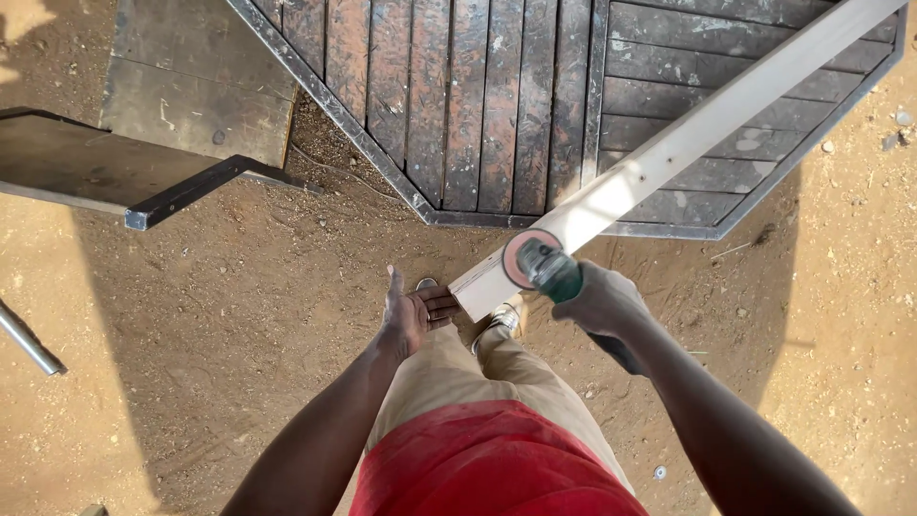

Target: Sanding a long wooden plank using an angle grinder with a sanding disc

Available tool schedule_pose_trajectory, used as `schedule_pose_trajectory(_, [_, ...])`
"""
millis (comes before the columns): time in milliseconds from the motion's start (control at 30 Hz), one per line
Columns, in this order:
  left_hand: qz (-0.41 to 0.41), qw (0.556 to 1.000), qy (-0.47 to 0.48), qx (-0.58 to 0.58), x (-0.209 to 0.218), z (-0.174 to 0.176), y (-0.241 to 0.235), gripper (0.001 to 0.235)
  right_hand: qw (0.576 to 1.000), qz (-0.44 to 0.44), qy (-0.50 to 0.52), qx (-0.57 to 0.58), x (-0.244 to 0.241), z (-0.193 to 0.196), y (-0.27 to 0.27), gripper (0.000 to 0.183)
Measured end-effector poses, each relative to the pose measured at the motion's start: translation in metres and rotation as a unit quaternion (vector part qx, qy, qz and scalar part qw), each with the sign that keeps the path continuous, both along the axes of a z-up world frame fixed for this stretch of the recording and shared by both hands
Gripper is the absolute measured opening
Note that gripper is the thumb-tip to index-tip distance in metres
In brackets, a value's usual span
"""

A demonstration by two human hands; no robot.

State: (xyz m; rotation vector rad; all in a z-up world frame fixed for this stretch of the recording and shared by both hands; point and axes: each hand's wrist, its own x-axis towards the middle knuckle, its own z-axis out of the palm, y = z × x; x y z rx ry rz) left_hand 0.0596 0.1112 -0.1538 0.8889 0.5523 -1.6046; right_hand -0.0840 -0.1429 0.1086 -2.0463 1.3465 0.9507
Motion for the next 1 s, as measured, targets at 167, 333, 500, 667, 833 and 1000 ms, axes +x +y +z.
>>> schedule_pose_trajectory(167, [-0.053, 0.998, -0.025, 0.004, 0.016, 0.005, -0.003, 0.120, 0.991, 0.105, 0.026, 0.075, 0.004, 0.021, 0.058, 0.073])
schedule_pose_trajectory(333, [-0.086, 0.995, -0.044, 0.009, 0.025, 0.036, -0.010, 0.117, 0.999, 0.038, 0.025, 0.030, -0.046, -0.010, 0.036, 0.077])
schedule_pose_trajectory(500, [-0.124, 0.989, -0.083, -0.001, 0.029, 0.031, -0.016, 0.114, 1.000, 0.005, 0.027, -0.009, -0.057, -0.003, 0.025, 0.078])
schedule_pose_trajectory(667, [-0.132, 0.986, -0.097, 0.001, 0.030, 0.031, -0.020, 0.112, 0.997, 0.072, -0.016, 0.038, -0.045, -0.026, 0.056, 0.078])
schedule_pose_trajectory(833, [-0.142, 0.985, -0.095, -0.002, 0.031, 0.027, -0.017, 0.111, 0.998, 0.048, -0.023, 0.017, -0.049, -0.016, 0.047, 0.077])
schedule_pose_trajectory(1000, [-0.142, 0.985, -0.097, -0.005, 0.032, 0.021, -0.020, 0.112, 0.999, 0.041, -0.020, -0.010, -0.051, -0.009, 0.038, 0.076])
